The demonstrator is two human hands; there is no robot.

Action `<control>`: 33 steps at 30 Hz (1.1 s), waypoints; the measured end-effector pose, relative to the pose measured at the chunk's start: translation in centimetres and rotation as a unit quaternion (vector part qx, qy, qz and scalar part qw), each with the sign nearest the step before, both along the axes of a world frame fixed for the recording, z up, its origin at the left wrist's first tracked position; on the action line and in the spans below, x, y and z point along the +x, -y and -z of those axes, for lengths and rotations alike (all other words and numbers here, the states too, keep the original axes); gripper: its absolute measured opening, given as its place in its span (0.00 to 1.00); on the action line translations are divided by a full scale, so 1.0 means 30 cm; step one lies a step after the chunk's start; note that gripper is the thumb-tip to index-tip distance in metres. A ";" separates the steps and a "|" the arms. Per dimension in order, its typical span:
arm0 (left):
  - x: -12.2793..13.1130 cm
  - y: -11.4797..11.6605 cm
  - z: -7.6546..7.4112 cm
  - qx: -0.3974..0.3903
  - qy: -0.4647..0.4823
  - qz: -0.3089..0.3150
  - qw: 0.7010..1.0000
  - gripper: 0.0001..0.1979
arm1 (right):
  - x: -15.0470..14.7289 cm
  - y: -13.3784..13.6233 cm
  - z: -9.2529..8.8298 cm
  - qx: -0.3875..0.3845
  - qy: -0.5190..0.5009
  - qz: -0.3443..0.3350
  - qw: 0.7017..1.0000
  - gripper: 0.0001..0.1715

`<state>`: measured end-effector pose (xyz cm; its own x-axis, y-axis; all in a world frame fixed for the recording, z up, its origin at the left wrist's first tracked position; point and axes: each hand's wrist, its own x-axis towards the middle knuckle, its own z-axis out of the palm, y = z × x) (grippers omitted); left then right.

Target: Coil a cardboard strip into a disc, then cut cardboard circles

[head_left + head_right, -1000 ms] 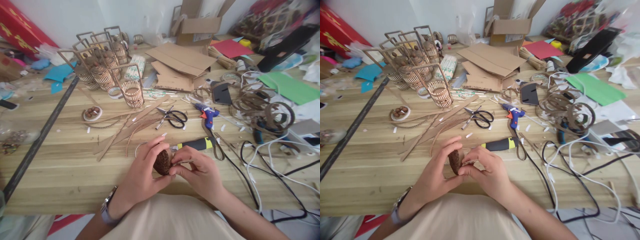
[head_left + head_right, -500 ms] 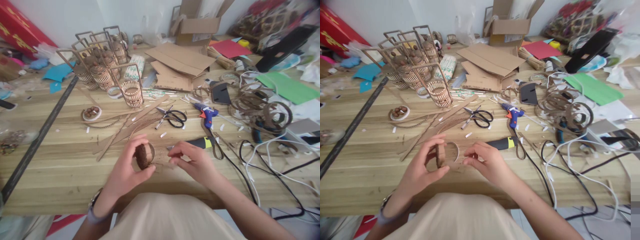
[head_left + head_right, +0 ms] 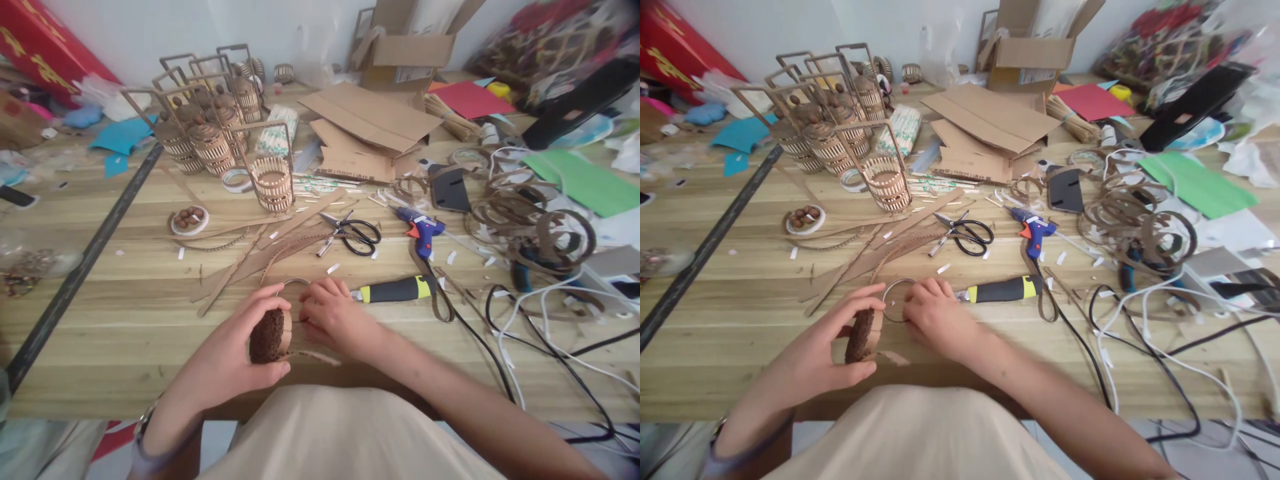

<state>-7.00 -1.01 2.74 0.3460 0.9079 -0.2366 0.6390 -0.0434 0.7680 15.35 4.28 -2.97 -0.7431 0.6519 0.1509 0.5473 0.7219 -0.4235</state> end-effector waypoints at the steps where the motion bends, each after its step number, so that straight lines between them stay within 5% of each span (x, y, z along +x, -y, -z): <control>1: -0.003 -0.006 -0.005 -0.012 -0.009 0.024 1.000 0.29 | 0.014 -0.012 -0.011 0.000 -0.016 0.010 1.000 0.02; 8: 0.069 -0.067 0.005 -0.024 -0.049 0.120 0.991 0.32 | 0.101 -0.082 -0.070 0.024 -0.164 0.045 0.985 0.09; 20: 0.146 -0.048 0.024 0.015 -0.018 0.068 0.997 0.37 | 0.088 -0.017 -0.034 0.091 -0.217 0.174 0.956 0.14; 26: 0.163 -0.045 0.022 -0.002 -0.033 0.081 0.996 0.42 | 0.095 -0.012 -0.043 0.077 -0.211 0.173 0.959 0.14; 33: 0.167 -0.043 0.018 0.008 -0.019 0.011 1.000 0.39 | 0.108 0.006 -0.046 0.090 -0.215 0.144 0.962 0.16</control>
